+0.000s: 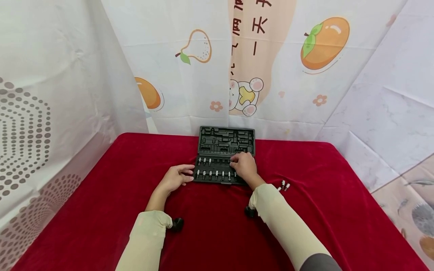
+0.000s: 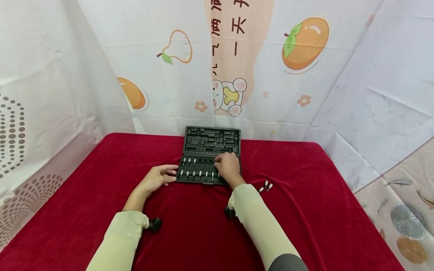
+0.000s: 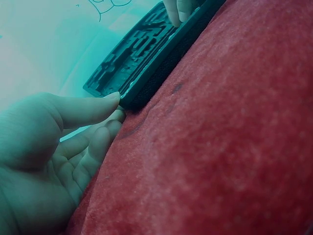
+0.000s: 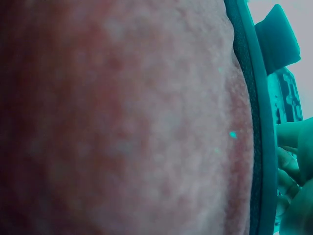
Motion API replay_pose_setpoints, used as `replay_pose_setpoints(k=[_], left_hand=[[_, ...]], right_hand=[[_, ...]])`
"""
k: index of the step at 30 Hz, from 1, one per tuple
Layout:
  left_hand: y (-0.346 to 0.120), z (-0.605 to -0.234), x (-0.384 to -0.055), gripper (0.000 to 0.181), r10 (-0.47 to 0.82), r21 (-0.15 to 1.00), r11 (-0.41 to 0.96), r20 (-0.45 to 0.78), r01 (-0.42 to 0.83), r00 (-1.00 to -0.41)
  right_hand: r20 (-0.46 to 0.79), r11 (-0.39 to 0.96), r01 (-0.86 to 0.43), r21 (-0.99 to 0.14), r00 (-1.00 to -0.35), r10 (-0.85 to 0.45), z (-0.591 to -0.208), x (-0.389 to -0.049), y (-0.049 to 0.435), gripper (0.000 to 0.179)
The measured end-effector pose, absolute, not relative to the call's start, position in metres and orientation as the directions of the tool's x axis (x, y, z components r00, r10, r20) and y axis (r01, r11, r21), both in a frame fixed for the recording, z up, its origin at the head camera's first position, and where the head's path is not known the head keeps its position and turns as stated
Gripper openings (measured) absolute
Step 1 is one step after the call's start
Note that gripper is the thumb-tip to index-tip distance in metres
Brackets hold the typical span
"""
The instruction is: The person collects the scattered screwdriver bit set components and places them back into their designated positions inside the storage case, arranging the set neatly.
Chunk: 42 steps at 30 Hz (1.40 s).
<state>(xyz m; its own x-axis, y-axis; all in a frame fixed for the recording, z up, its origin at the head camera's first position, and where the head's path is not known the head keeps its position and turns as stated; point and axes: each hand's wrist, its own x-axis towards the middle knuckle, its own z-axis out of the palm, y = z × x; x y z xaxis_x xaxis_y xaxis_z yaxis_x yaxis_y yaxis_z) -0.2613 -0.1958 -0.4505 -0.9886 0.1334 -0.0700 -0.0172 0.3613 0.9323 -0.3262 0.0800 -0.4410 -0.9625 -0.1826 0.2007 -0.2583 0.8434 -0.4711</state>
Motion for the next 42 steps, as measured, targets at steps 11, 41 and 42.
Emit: replay_pose_setpoints(k=[11, 41, 42], left_hand=[[-0.195, -0.449, -0.261, 0.049, 0.13, 0.932, 0.361, -0.081, -0.029, -0.988], [-0.196, -0.451, -0.259, 0.047, 0.131, 0.93, 0.367, -0.063, -0.011, -0.989], [-0.195, -0.451, -0.259, 0.047, 0.133, 0.93, 0.367, -0.063, -0.01, -0.989]], right_hand=[[0.168, 0.827, -0.264, -0.496, -0.964, -0.207, -0.441, -0.326, 0.08, 0.02], [0.21, 0.703, -0.244, -0.668, -0.968, -0.135, -0.43, -0.298, 0.138, 0.016], [0.213, 0.704, -0.243, -0.667, -0.968, -0.132, -0.43, -0.297, 0.141, 0.015]])
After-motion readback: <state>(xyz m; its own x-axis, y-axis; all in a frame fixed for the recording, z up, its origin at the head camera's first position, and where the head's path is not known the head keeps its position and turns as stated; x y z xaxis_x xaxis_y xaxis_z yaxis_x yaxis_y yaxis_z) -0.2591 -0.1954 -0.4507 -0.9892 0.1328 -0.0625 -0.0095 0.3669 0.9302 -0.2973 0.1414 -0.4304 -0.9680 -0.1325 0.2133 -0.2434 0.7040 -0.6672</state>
